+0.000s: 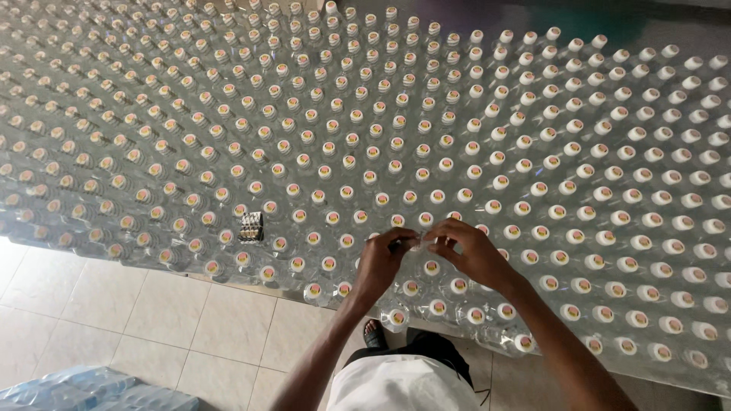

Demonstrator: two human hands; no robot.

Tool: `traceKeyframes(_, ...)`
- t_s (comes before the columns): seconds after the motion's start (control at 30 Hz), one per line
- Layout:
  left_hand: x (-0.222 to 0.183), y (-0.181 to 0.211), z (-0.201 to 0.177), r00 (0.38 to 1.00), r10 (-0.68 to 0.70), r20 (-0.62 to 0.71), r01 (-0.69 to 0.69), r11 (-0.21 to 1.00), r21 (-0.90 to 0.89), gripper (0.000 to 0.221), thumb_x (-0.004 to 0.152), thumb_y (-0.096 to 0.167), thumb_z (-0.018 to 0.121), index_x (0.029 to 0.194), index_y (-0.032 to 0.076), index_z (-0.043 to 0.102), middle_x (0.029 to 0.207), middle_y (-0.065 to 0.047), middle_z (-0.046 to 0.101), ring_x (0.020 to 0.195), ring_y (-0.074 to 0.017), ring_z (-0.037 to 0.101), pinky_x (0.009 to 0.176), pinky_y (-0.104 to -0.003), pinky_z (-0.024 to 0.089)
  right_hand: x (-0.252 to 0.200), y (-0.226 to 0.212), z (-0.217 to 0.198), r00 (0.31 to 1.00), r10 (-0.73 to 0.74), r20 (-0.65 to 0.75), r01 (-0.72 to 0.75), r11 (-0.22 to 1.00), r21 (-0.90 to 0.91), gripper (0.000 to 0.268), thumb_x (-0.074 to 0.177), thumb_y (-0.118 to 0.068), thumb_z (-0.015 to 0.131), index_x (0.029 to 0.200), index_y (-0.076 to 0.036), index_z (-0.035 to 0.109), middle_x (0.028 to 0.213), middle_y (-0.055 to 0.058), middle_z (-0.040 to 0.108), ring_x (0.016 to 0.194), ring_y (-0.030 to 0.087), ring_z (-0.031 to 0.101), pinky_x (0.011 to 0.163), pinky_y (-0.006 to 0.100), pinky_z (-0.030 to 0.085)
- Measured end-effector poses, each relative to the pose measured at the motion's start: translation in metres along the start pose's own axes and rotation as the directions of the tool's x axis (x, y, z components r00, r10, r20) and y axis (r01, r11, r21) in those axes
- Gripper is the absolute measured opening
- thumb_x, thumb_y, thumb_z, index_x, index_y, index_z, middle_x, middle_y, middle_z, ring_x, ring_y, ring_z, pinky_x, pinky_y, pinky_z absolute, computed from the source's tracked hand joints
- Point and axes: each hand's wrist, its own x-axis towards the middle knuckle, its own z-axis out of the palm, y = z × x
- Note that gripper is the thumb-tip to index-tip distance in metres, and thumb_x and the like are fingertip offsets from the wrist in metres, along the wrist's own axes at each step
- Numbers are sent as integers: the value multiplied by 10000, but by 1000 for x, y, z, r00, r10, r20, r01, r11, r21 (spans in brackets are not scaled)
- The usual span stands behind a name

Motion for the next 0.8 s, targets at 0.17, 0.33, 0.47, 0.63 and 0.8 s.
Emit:
traceKeyframes(0.17, 9, 0, 3, 1000, 7, -10, -5, 979, 204, 140, 953, 105, 692, 1066, 141, 766, 947, -151, 778, 915, -425, 730, 765, -496, 587, 24, 10, -8, 995, -12, 101, 20, 996, -85, 110, 934, -107, 703, 1006, -29, 733, 1092, 132, 719, 904, 286, 708, 770, 382, 581)
traceKeyframes(0.33, 15, -19, 10, 1000, 10, -22, 0, 915, 403, 129, 976, 137, 654, 1079, 152, 731, 954, -144, 767, 893, -431, 726, 737, -532, 585, 37, 26, -8, 984, -5, 177, 43, 977, -208, 88, 920, -120, 710, 960, -44, 730, 1103, 116, 692, 964, 307, 669, 800, 379, 567)
traceKeyframes(0.47, 16, -36, 17, 999, -25, 21, 10, 842, 539, 140, 969, 144, 633, 1057, 204, 725, 913, -98, 762, 842, -411, 732, 722, -536, 588, 40, 40, -6, 961, -36, 276, 112, 958, -264, 117, 963, -200, 667, 926, -103, 722, 1072, 50, 677, 1016, 266, 641, 898, 391, 523)
traceKeyframes(0.63, 17, -35, 11, 992, -40, 122, -42, 798, 601, 203, 972, 164, 624, 1150, 213, 708, 930, -77, 767, 828, -384, 743, 697, -515, 594, 40, 35, -7, 934, -44, 355, 145, 954, -263, 126, 963, -204, 667, 956, -99, 736, 1082, 82, 694, 1061, 317, 642, 939, 429, 514)
traceKeyframes(0.8, 9, -16, 13, 980, -32, 196, -107, 747, 656, 275, 926, 161, 679, 1200, 178, 661, 944, -80, 753, 828, -375, 741, 690, -518, 603, 32, 37, -1, 912, -124, 392, 306, 841, -446, 132, 987, -198, 630, 989, -111, 730, 1171, 51, 708, 1149, 274, 628, 930, 410, 501)
